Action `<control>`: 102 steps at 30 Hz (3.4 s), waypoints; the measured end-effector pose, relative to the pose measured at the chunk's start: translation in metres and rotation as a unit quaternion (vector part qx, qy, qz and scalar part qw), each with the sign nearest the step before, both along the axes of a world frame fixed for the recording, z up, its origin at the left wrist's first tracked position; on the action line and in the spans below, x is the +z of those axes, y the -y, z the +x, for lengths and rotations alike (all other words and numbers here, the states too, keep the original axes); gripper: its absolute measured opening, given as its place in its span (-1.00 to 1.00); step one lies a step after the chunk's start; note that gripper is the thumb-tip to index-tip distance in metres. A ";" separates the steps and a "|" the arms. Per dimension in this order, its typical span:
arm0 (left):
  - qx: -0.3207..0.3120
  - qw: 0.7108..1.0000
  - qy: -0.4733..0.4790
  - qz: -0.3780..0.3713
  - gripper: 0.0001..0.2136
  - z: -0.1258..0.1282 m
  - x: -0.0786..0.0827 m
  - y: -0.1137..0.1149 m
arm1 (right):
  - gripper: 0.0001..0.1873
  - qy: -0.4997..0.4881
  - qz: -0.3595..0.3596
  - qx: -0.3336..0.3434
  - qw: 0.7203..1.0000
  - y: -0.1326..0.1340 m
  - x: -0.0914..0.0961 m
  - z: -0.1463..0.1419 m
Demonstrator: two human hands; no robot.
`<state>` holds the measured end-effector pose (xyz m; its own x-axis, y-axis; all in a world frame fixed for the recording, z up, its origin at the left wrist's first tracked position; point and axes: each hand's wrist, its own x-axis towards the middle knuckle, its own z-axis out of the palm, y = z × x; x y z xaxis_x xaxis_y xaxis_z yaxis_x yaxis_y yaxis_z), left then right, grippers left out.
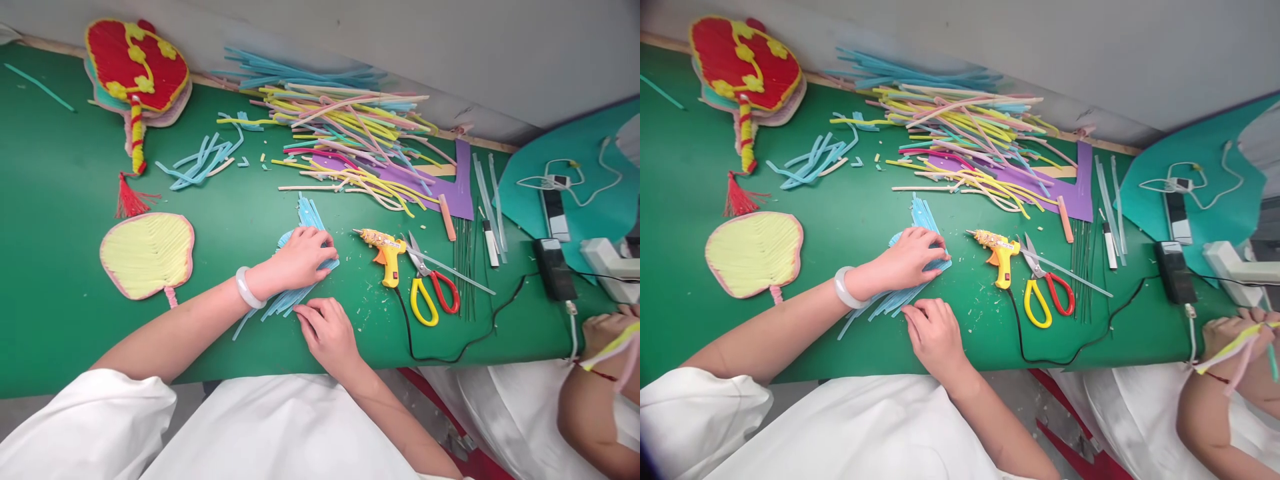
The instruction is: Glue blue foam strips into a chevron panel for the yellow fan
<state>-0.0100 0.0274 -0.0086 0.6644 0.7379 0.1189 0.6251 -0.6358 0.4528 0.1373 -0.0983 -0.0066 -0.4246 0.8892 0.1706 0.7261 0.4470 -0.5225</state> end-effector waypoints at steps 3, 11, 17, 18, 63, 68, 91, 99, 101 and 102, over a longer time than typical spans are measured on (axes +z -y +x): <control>-0.001 1.000 0.001 0.000 -0.82 0.000 0.000 0.000 | -0.77 0.006 -0.005 0.003 1.000 0.001 -0.001 -0.001; -0.002 1.000 0.003 -0.005 -0.82 -0.001 0.000 0.000 | -0.80 0.001 0.020 -0.010 1.000 0.003 -0.006 -0.004; -0.003 1.000 0.001 0.000 -0.82 -0.001 -0.001 0.000 | -0.82 0.020 0.084 -0.016 0.996 0.001 -0.009 -0.010; -0.003 1.000 0.000 0.001 -0.82 -0.001 -0.002 0.000 | -0.81 0.024 0.091 -0.014 0.995 0.000 -0.009 -0.011; -0.007 1.000 0.004 0.006 -0.80 -0.002 -0.006 0.000 | -0.68 0.057 0.106 -0.111 0.987 -0.008 -0.015 0.012; -0.009 1.000 0.005 0.010 -0.80 -0.003 -0.006 -0.001 | -0.69 0.076 0.110 -0.103 0.986 -0.008 -0.017 0.011; -0.010 1.000 0.001 0.013 -0.81 -0.003 -0.006 -0.001 | -0.71 0.038 0.119 -0.014 0.992 -0.001 -0.009 -0.005; -0.012 1.000 0.004 0.012 -0.81 -0.003 -0.004 0.000 | -0.75 0.059 0.120 -0.013 0.991 -0.001 -0.014 -0.009; -0.011 1.000 0.004 0.010 -0.81 -0.003 -0.004 0.000 | -0.76 0.054 0.121 -0.012 0.991 -0.001 -0.014 -0.010; -0.010 1.000 0.003 0.008 -0.81 -0.003 -0.004 0.000 | -0.76 0.052 0.123 -0.011 0.991 -0.001 -0.014 -0.010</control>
